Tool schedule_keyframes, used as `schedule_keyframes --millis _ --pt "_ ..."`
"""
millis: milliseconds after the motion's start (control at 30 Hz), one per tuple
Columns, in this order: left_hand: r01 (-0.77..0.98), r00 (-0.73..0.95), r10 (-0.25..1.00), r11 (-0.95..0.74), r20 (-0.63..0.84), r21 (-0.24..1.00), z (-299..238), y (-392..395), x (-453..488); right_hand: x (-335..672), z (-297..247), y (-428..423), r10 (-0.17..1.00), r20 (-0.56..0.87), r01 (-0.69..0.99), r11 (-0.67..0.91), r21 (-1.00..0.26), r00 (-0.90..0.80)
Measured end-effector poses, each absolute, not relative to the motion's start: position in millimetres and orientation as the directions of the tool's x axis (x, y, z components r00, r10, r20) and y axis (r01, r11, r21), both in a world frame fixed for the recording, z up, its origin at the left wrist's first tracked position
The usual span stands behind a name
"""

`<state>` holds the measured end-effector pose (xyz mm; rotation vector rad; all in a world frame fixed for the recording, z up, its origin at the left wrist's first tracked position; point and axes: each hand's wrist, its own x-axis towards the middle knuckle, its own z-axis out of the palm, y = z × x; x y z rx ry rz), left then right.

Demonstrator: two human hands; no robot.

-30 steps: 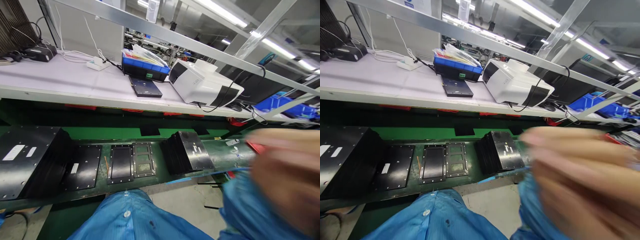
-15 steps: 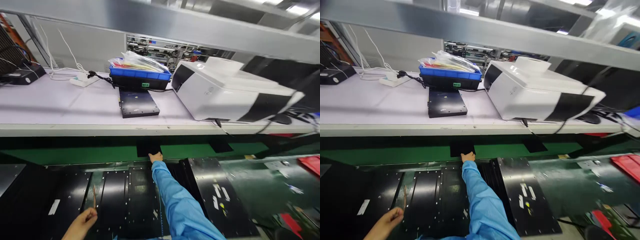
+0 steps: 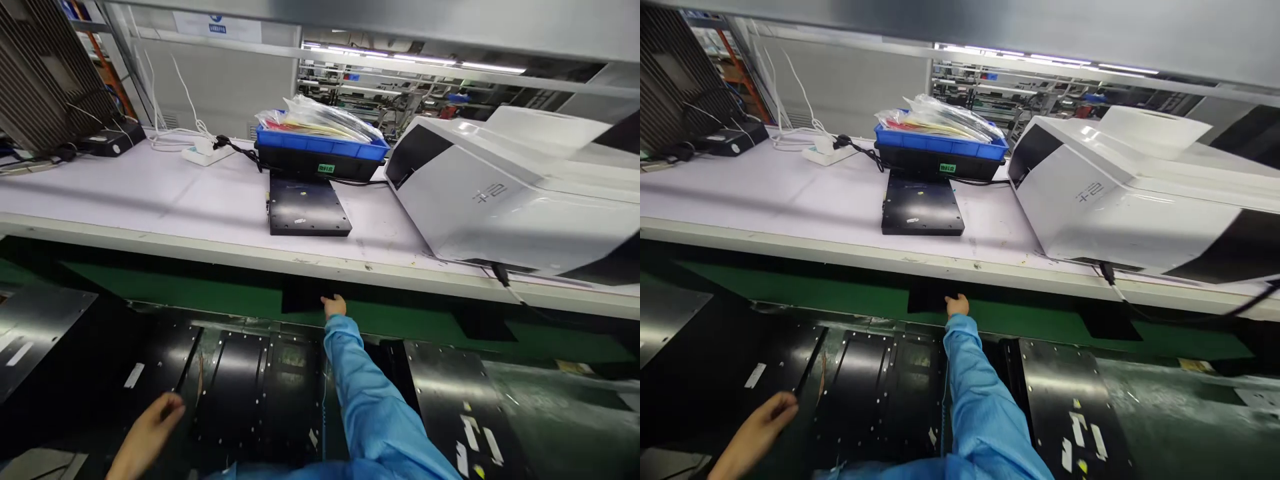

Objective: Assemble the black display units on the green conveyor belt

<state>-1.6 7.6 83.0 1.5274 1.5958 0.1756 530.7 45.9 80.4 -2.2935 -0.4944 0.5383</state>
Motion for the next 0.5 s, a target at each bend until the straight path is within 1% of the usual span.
schedule_keyframes --millis 33,67,133,200,233,267,333,367,400,433,500 --pt "0.708 0.176 0.896 0.172 -0.408 0.684 91 16 9 524 93 43 0.520 -0.197 0.218 -0.631 -0.745 0.831" --pt "0.681 0.203 0.925 0.103 -0.322 0.725 99 25 21 514 107 35 0.564 -0.129 0.272 -0.571 -0.775 0.816" --pt "0.619 0.280 0.945 -0.041 -0.171 0.784 114 42 46 488 139 5 0.671 0.101 0.452 -0.373 -0.810 0.735" --pt "0.534 0.377 0.925 -0.176 -0.047 0.827 125 53 70 454 175 -43 0.743 0.352 0.629 -0.118 -0.768 0.569" --pt "0.479 0.436 0.900 -0.241 0.009 0.844 130 54 81 435 194 -70 0.763 0.432 0.681 -0.013 -0.732 0.480" --pt "0.416 0.497 0.866 -0.295 0.057 0.860 134 52 90 416 212 -97 0.784 0.476 0.709 0.067 -0.702 0.397" --pt "0.260 0.638 0.763 -0.340 0.103 0.904 138 38 101 380 241 -148 0.841 0.466 0.709 0.150 -0.689 0.275" --pt "0.181 0.720 0.689 -0.306 0.086 0.935 137 27 102 365 250 -169 0.872 0.426 0.688 0.155 -0.709 0.242" --pt "0.113 0.803 0.594 -0.226 0.045 0.967 135 12 100 353 255 -186 0.901 0.369 0.657 0.137 -0.742 0.229" --pt "0.074 0.875 0.483 -0.105 -0.014 0.992 130 -4 97 345 255 -200 0.924 0.302 0.618 0.099 -0.780 0.233" --pt "0.103 0.950 0.273 0.188 -0.153 0.977 114 -40 88 337 242 -215 0.950 0.157 0.531 -0.011 -0.847 0.271"
